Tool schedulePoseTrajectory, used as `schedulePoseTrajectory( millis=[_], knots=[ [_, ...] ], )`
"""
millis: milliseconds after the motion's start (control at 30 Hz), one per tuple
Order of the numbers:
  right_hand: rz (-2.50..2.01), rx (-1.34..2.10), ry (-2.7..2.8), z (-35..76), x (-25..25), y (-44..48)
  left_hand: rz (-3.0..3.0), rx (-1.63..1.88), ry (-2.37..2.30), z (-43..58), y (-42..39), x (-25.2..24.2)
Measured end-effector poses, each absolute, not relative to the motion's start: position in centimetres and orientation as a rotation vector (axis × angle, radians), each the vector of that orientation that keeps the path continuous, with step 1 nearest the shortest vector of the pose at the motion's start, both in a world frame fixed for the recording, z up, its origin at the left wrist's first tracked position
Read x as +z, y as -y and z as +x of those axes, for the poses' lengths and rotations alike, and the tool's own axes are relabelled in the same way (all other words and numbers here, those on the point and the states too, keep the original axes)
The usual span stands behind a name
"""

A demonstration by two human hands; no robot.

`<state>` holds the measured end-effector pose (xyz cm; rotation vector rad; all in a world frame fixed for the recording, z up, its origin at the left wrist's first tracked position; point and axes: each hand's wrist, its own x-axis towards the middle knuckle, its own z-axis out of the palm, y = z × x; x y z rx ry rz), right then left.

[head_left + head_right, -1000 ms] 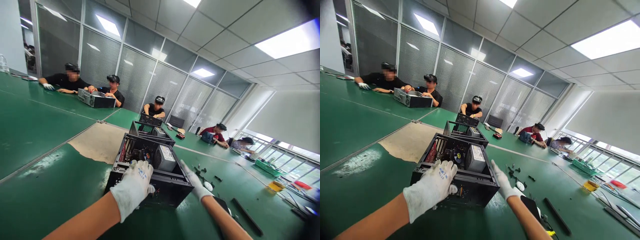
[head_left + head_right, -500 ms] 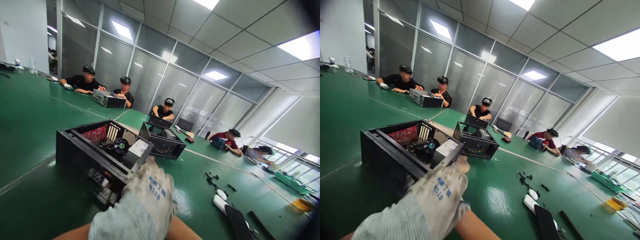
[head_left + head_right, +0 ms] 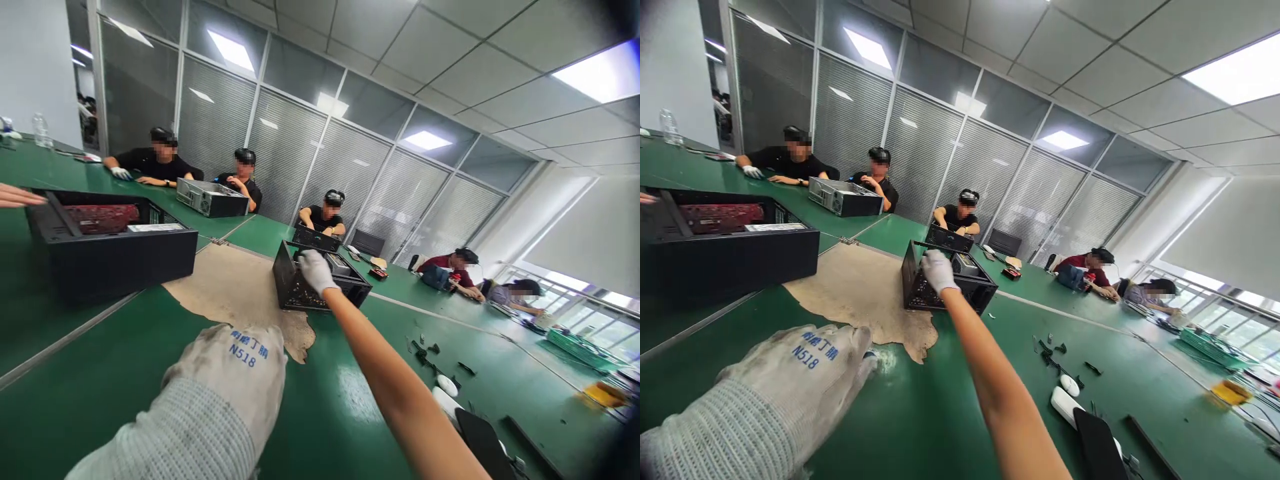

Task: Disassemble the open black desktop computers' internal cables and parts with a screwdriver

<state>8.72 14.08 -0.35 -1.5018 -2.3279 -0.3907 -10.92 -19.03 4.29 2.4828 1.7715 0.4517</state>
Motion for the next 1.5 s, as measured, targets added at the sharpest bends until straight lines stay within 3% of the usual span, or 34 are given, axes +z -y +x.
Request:
schedulePoseTrajectory(
  millis=[100,333,667,833,1000,1200,1333,1400,1500],
  knots=[
    [-1.91,-0.514,2.488,15.6,-0.6,-15.8,2.485,0.498,-1.814,-10.3,19.7,4.9],
    [-1.955,-0.507,2.634,15.9,-1.3,-14.9,2.543,0.377,-1.84,-10.3,17.9,3.9],
    [-1.041,-0.762,3.08,14.4,0.2,-2.3,2.632,0.41,-1.9,-9.0,16.7,4.8],
    [-0.858,-0.526,3.004,16.3,-0.7,-0.8,2.842,0.473,-1.715,-8.7,16.8,7.2],
    [-0.815,-0.368,2.889,18.6,-0.5,1.6,2.818,0.434,-1.844,-8.8,16.6,8.3],
    [-0.687,-0.092,2.986,19.7,0.0,6.2,3.004,0.464,-1.693,-8.8,15.8,6.5],
    [-0.743,0.055,3.01,19.4,-0.2,4.1,3.237,0.411,-1.213,-8.7,12.7,4.6],
    [-0.767,0.242,3.077,19.0,-0.3,2.1,3.34,0.314,-1.019,-8.7,10.6,3.5],
    [-0.866,0.569,3.083,18.2,-1.1,0.1,3.298,0.236,-1.103,-8.9,7.9,2.2]
  ],
)
